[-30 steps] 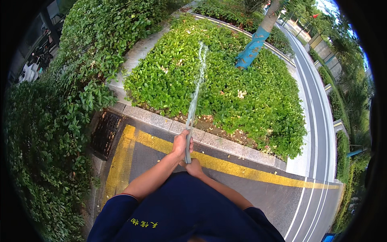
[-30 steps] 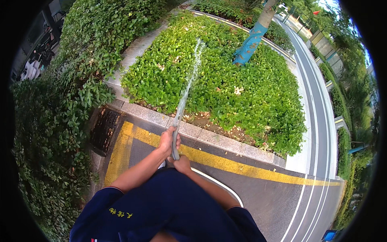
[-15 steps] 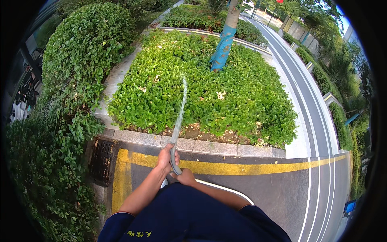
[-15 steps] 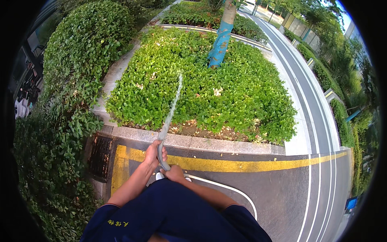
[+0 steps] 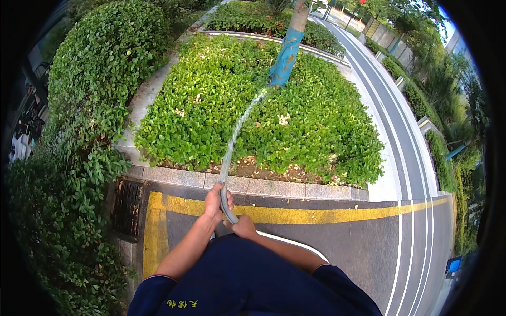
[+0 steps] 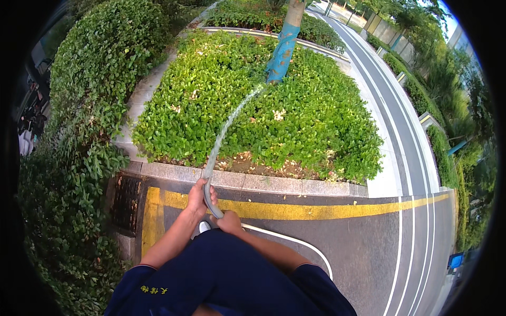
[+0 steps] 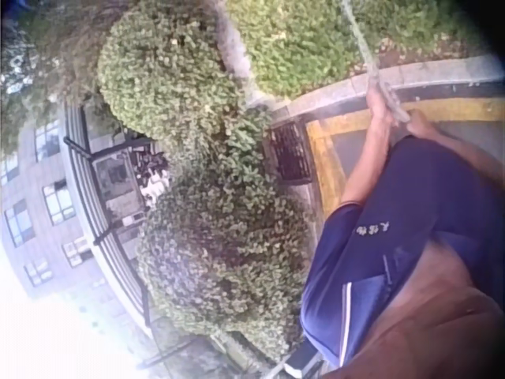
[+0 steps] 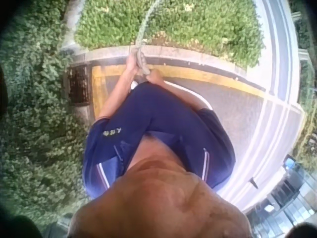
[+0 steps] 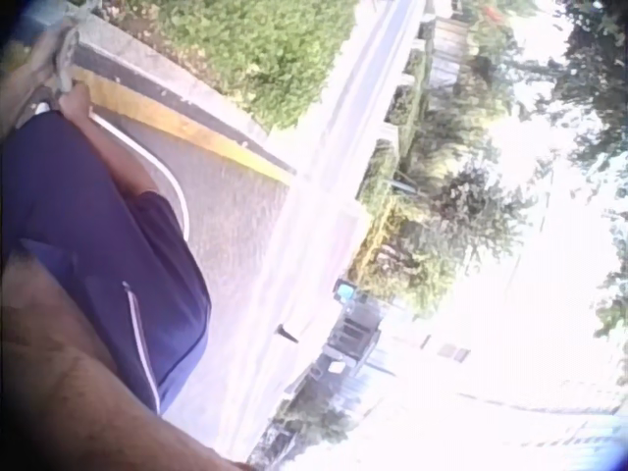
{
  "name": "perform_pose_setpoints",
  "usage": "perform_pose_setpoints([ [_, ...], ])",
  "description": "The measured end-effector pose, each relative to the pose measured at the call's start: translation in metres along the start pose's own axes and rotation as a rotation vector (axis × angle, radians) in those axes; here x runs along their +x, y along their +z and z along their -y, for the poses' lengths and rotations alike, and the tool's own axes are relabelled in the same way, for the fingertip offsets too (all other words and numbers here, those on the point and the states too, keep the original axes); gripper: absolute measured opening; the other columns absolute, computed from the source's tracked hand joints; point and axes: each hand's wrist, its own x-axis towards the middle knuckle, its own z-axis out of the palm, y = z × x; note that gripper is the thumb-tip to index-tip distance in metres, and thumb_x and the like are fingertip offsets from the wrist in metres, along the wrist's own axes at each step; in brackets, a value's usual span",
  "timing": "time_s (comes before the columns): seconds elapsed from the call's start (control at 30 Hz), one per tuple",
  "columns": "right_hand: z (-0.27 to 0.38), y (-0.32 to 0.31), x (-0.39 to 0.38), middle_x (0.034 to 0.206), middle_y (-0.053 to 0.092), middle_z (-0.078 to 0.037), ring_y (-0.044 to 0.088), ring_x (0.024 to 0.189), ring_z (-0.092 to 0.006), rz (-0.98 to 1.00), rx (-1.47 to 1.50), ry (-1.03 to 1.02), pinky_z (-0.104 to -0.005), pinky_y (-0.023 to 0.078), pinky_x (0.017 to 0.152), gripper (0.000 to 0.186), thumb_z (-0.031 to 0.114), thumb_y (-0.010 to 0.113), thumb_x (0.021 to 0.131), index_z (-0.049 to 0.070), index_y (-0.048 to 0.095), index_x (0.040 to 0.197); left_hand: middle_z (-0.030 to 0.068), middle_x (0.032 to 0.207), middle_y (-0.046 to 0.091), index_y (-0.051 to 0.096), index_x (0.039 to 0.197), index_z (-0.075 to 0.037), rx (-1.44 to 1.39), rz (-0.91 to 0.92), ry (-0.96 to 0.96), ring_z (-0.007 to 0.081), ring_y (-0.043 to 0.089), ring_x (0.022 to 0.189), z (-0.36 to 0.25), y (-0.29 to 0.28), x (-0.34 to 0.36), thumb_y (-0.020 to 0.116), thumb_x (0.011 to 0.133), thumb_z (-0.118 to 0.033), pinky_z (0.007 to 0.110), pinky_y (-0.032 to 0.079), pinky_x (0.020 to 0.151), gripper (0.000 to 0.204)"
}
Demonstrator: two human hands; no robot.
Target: The person uses a garden hose to water bushes and plants along a roadside curb and sidewalk. They move along the path, directing the water stream onto different sections of vegetation and the ground beneath them.
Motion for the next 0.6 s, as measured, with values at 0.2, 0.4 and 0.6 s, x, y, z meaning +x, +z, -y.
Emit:
perform_pose_setpoints([
  [0.2, 0.000, 0.007, 0.008, 0.080, 0.067, -0.026, 0.067, 0.080, -0.0401, 0.063, -0.089, -0.031, -0.0466, 0.051, 0.075, 0.051, 0.047, 0.074, 0.071, -0.001, 0.071, 0.089, 0.0069, 0.057, 0.045, 0.048, 0.078, -0.009, -0.137, -0.046, 0.023, 0.0222, 0.042, 0.051, 0.000, -0.028, -0.002, 0.043, 0.091, -0.037, 0.037, 0.041, 0.054, 0.031],
  [0.4, 0.002, 0.013, 0.012, 0.083, 0.067, -0.025, 0.067, 0.080, -0.0387, 0.197, -0.104, 0.003, -0.0459, 0.051, 0.075, 0.054, 0.047, 0.075, 0.070, -0.003, 0.070, 0.090, 0.0064, 0.057, 0.043, 0.046, 0.079, -0.010, -0.117, -0.129, 0.036, 0.0222, 0.041, 0.050, -0.001, -0.040, -0.009, 0.040, 0.095, -0.038, 0.037, 0.040, 0.053, 0.033],
  [0.6, 0.003, 0.013, 0.010, 0.082, 0.068, -0.024, 0.068, 0.080, -0.0364, 0.198, -0.020, 0.047, -0.0444, 0.050, 0.075, 0.051, 0.043, 0.078, 0.068, -0.003, 0.070, 0.086, 0.0054, 0.057, 0.043, 0.046, 0.080, -0.011, -0.061, -0.181, 0.015, 0.0218, 0.041, 0.050, 0.003, -0.045, 0.002, 0.040, 0.096, -0.039, 0.038, 0.040, 0.053, 0.033],
])
